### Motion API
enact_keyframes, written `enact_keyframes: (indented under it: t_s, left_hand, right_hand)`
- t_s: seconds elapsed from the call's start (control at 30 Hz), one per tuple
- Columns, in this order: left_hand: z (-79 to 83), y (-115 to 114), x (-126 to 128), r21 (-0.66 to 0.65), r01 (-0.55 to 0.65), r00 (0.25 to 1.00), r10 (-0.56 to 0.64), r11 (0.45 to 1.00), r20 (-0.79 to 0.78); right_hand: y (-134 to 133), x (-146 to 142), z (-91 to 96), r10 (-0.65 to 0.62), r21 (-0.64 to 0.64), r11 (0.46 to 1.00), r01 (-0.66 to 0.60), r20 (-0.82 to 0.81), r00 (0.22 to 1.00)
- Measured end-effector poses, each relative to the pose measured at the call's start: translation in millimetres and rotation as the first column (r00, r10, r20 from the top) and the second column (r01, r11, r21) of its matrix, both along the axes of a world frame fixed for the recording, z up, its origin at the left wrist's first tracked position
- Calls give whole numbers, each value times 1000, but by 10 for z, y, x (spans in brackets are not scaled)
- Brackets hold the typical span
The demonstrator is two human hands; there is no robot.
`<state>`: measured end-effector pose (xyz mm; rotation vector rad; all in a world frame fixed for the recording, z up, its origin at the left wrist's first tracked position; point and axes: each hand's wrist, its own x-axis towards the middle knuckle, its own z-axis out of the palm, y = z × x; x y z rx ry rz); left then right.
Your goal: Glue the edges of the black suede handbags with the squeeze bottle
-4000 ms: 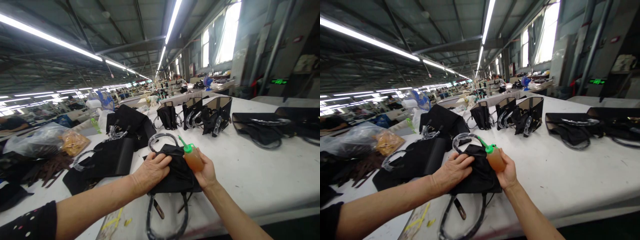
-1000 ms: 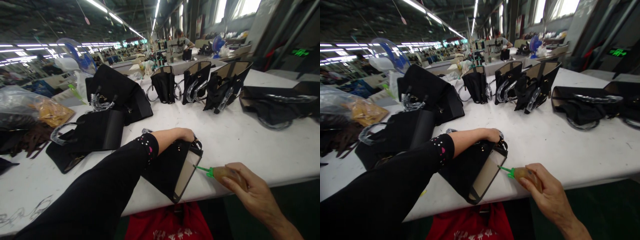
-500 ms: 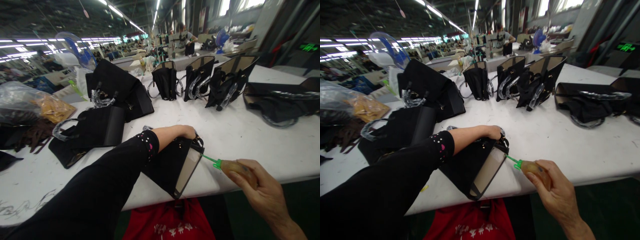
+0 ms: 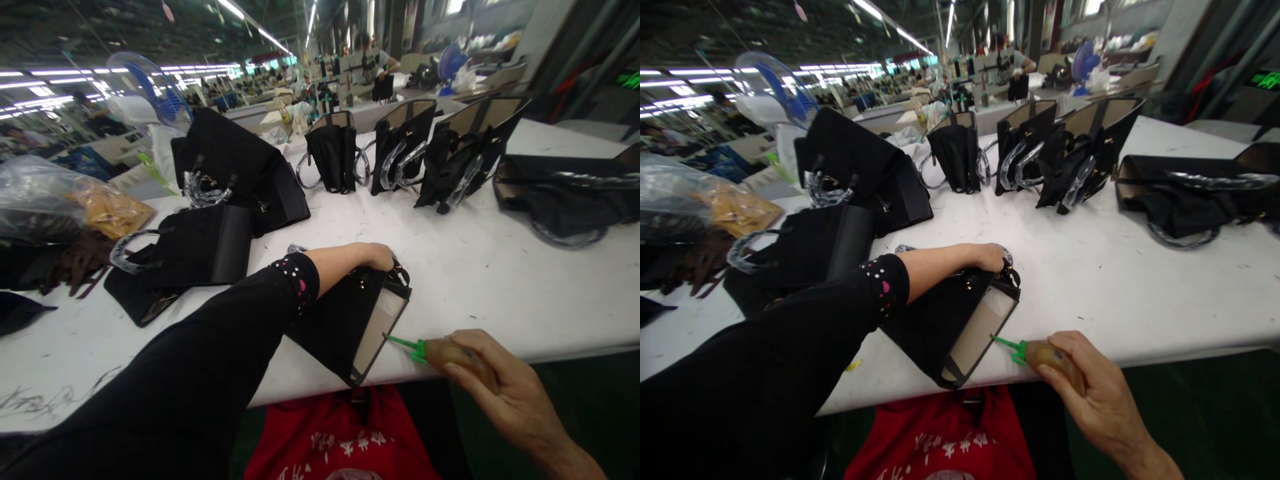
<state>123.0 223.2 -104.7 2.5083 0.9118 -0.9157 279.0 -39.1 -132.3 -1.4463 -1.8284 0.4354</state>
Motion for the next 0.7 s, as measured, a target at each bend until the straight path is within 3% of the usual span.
enact_keyframes:
  t_s: [0.07,0.17,0.33,0.47,0.6,0.7]
  left_hand:
    - [22,-17,-4,3,0,1000,0,1000,-4]
    - [48,-37,-9,13,-8,1000,8,1000,-6]
    - [83,-59,-6,22,1,1000,-1,1000,-10]
    - [90,-69,-4,21,19,1000,-19,1000,-17]
    - [70,-64,-4,14,20,1000,-20,1000,-5]
    - [48,-53,-3,11,15,1000,-15,1000,9]
  right_hand:
    - [-14,-5,2,-3,15,1000,3,14,1000]
    - [-34,-9,-7,-119,91,989,113,58,991]
    - [-70,-14,-9,61,25,998,-63,77,995]
    - [-106,-35,-22,-88,114,991,76,99,991]
    - [-151,-82,-25,92,43,994,-96,91,992]
    - [-191,-106,-44,1,93,996,-11,113,994]
